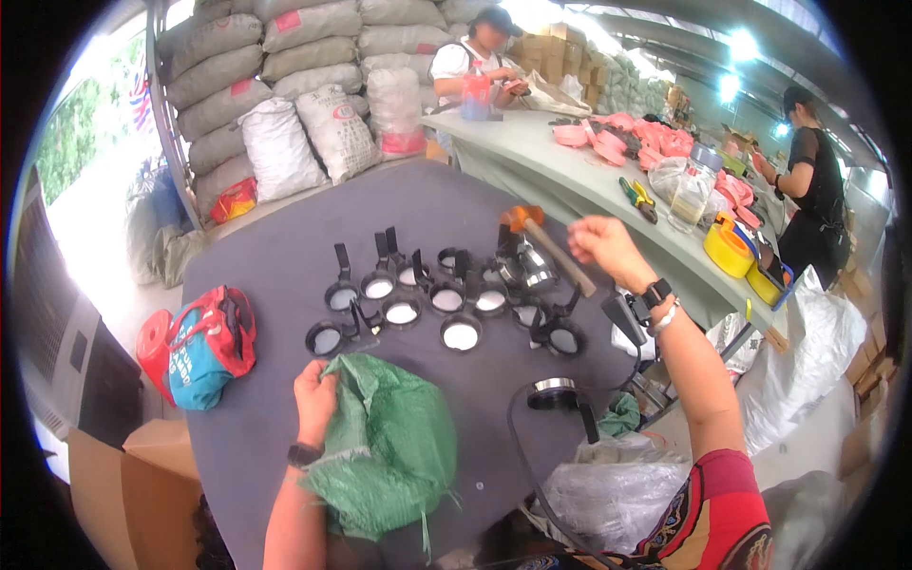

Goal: Sorting plastic components and packing them into bags in a warehouse setting.

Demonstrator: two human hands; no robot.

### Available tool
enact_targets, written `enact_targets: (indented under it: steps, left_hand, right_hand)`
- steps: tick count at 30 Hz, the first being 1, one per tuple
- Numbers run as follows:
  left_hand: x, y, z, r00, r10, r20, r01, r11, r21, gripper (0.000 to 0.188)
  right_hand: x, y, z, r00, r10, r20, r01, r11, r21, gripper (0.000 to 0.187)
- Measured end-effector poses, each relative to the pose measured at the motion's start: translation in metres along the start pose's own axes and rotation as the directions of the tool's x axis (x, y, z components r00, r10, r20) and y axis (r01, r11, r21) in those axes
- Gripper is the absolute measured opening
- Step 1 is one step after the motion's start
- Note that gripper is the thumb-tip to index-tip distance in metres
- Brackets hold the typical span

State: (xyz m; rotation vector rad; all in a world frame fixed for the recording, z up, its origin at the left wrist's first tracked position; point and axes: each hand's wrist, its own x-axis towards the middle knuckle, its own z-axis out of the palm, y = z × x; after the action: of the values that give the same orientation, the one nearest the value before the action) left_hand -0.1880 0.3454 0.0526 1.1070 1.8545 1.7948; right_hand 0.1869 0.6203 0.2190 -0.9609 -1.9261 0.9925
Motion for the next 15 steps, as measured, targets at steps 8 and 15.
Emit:
enact_targets:
  steps: [8,15]
  left_hand:
    - [0.001,0.015,-0.029,0.940,-0.292,0.179,0.336,0.889,-0.313,0.011]
    - [-0.046,0.085,-0.074,0.991,-0.131,0.035,0.135,0.962,-0.237,0.015]
  right_hand:
    - [-0.101,-0.158,0.022,0.919,-0.389,0.059,0.301,0.793,0.529,0.025]
    - [-0.153,-0.112,0.013,0.952,-0.224,0.208,0.244,0.967,-0.072,0.023]
